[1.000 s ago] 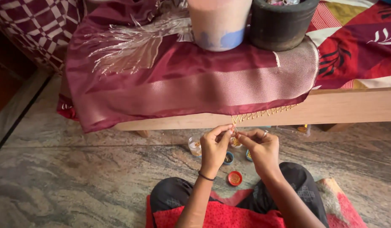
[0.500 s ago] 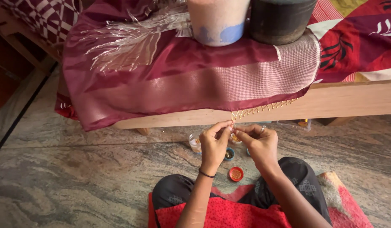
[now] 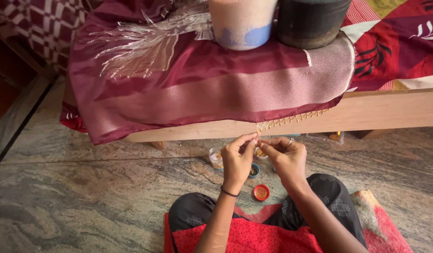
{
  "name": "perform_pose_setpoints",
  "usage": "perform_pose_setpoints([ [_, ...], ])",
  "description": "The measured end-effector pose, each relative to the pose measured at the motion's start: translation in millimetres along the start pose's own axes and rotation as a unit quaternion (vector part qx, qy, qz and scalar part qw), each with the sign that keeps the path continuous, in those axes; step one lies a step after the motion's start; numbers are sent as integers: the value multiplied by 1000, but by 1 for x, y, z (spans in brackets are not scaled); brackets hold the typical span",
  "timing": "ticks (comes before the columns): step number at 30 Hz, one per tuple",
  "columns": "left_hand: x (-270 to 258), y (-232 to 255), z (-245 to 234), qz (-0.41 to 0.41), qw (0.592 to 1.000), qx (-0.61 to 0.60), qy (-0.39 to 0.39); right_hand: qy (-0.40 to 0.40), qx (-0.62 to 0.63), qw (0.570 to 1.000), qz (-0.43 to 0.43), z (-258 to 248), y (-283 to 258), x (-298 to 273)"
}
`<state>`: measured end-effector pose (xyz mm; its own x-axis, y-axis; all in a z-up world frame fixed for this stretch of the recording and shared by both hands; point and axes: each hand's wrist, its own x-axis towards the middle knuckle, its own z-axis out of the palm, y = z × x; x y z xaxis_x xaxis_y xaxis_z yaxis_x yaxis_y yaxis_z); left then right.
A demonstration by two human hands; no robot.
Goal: Sewing small decorative beads onto the fringe of a maroon garment.
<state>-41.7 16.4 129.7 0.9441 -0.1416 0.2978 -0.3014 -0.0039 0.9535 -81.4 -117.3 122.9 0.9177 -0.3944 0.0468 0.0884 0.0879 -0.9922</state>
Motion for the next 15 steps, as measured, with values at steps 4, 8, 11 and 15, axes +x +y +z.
perform_pose_setpoints([
  [4,-1,4,1,23,1000,9,10,10,-9,1000,3,2,1,1],
  [8,-1,13,2,80,995,54,29,0,38,998,-42,-1,19,12],
  [11,0,22,1,133,983,118,37,0,29,998,-49,-2,23,21],
  [15,0,32,-1,179,960,212,32,-23,-7,999,-23,4,-12,22],
])
